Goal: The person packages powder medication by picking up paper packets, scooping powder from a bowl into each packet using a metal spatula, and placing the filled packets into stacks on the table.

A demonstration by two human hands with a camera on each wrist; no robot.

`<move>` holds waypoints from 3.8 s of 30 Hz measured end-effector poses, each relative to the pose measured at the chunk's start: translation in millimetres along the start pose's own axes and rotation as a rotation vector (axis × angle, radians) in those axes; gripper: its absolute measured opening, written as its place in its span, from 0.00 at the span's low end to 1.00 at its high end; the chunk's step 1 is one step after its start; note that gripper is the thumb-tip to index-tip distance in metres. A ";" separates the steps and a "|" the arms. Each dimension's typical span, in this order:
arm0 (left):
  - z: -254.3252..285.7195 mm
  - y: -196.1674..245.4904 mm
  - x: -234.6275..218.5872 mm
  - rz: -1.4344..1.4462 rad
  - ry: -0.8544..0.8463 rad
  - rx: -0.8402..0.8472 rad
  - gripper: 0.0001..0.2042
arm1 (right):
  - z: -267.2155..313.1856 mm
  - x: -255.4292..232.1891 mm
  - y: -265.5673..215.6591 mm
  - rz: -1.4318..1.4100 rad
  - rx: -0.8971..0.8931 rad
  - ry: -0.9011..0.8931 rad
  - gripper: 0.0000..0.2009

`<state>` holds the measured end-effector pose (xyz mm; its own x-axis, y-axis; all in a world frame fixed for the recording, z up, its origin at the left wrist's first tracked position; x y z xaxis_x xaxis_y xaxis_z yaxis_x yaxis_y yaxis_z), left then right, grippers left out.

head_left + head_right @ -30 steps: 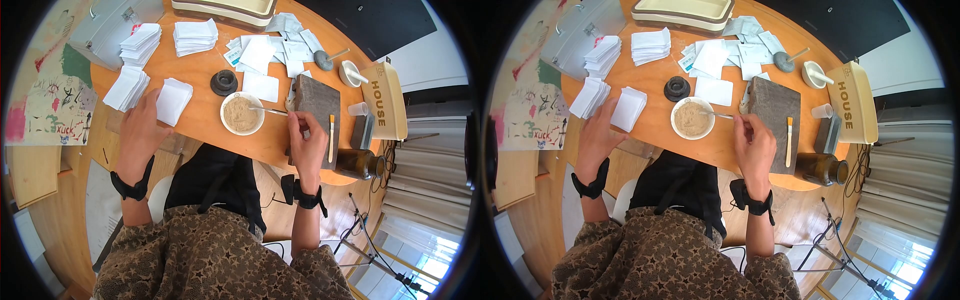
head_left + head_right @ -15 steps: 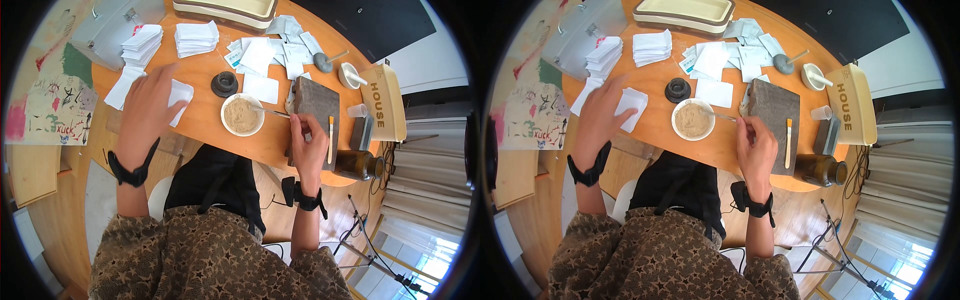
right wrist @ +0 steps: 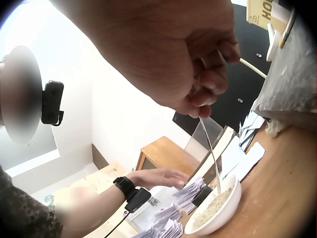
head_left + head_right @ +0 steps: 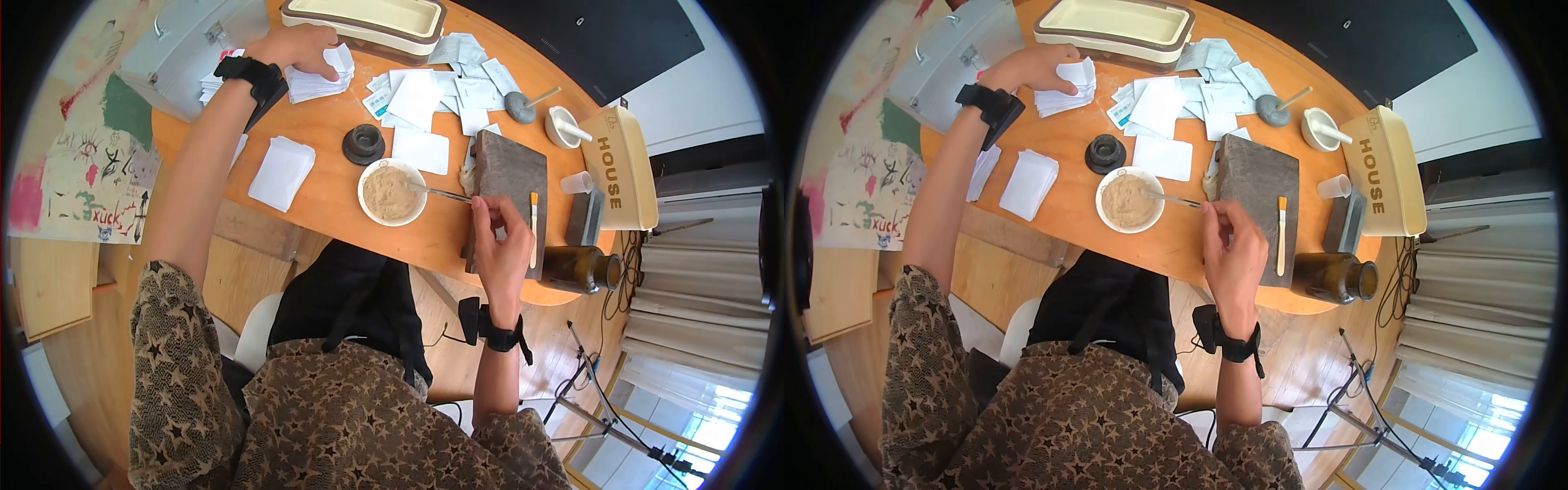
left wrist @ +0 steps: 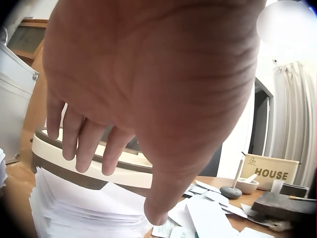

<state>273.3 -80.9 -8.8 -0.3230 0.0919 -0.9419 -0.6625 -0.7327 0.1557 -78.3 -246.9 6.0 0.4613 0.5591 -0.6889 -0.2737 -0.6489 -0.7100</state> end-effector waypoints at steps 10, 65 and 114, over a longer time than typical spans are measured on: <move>-14.0 -16.7 -0.5 -0.028 -0.096 -0.105 0.42 | 3.2 -7.1 -2.2 0.001 -0.009 0.016 0.09; 178.7 132.3 61.3 0.263 0.355 0.150 0.35 | 6.6 -27.5 -20.6 -0.110 -0.034 0.091 0.07; 202.0 38.1 67.2 0.174 0.371 -0.229 0.37 | 12.7 -24.3 -7.2 -0.120 -0.087 0.131 0.06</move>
<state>89.8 33.6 -6.0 -0.1248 -0.2623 -0.9569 -0.4400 -0.8498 0.2903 -98.3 -249.3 26.0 0.5937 0.5672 -0.5708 -0.1387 -0.6265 -0.7670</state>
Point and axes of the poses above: each hand's wrist, its own z-axis away from the middle knuckle, its own x-axis out of the palm, y = z × x, the point moved 7 cm from there along -z, towards the middle knuckle, and after that the axes turned 8 degrees about -y, right-handed, at the moved point
